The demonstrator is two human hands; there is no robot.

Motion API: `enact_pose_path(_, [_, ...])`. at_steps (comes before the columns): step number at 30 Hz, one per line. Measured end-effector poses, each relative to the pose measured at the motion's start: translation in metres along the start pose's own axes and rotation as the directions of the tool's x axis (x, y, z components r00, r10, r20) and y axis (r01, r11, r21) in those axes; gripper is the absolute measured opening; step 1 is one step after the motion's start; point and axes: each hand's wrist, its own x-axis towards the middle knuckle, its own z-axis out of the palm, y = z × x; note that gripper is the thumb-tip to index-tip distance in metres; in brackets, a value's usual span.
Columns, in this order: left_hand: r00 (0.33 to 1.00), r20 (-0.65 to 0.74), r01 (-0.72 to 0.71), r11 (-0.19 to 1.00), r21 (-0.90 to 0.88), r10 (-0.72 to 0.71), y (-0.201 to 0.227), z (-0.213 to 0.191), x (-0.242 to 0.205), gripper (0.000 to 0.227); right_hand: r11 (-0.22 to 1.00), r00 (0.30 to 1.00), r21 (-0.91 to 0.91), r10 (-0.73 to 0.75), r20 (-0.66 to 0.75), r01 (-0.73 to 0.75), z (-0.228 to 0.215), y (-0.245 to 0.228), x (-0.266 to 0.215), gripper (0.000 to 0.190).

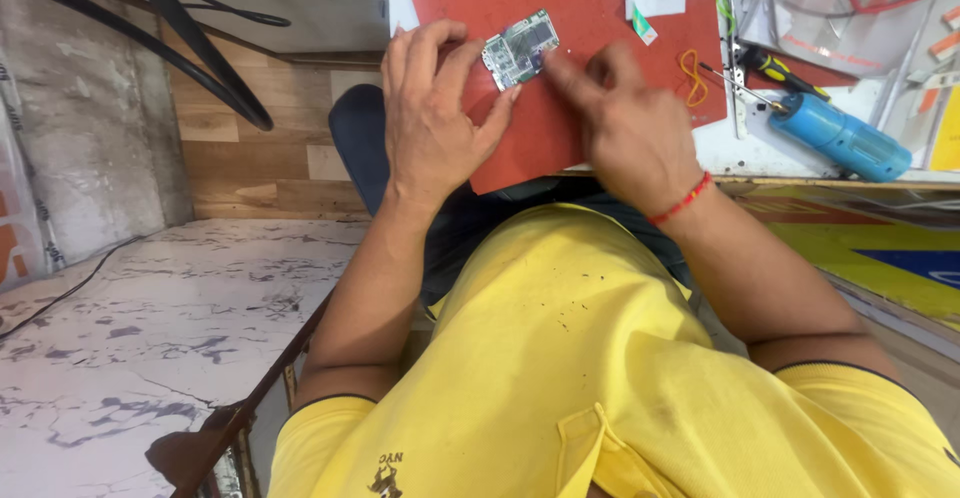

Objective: The person uses a purple toothbrush to scrub the surface of a small green circuit board placed on a red mat. The person repeatedly scrubs different areas of the board, occasionally pausing to inspect it or reposition it on the mat.

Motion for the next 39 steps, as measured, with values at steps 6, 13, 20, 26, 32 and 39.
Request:
enact_pose_path(6, [1.0,0.018,0.001,1.0,-0.004,-0.001,0.002,-0.002,0.001,0.045,0.994,0.995,0.099,-0.04,-0.09,0.049,-0.003,0.005,0.002,0.057])
enact_pose_path(13, [1.0,-0.011,-0.023,0.999,0.022,0.024,0.004,-0.002,0.002,0.044,0.998,1.0,0.066,-0.013,-0.016,0.014,-0.009,0.007,0.003,0.059])
enact_pose_path(20, [1.0,0.0,-0.031,0.999,0.02,0.031,0.004,-0.002,0.003,0.045,0.992,0.999,0.129,-0.014,0.041,0.009,-0.013,0.008,-0.005,0.062])
enact_pose_path(26, [1.0,0.006,-0.016,0.999,0.041,0.016,0.001,-0.005,0.003,0.044,0.981,0.998,0.189,0.029,0.06,-0.04,0.003,0.006,0.012,0.064])
enact_pose_path(32, [1.0,-0.005,-0.022,1.0,0.008,0.022,0.005,-0.004,0.004,0.043,0.984,0.998,0.176,0.013,0.067,-0.025,0.004,0.002,-0.008,0.064])
enact_pose_path(39, [0.998,-0.007,-0.062,0.996,0.059,0.062,0.002,-0.003,0.003,0.043,0.986,0.996,0.168,-0.002,0.086,-0.013,0.016,0.003,0.011,0.068])
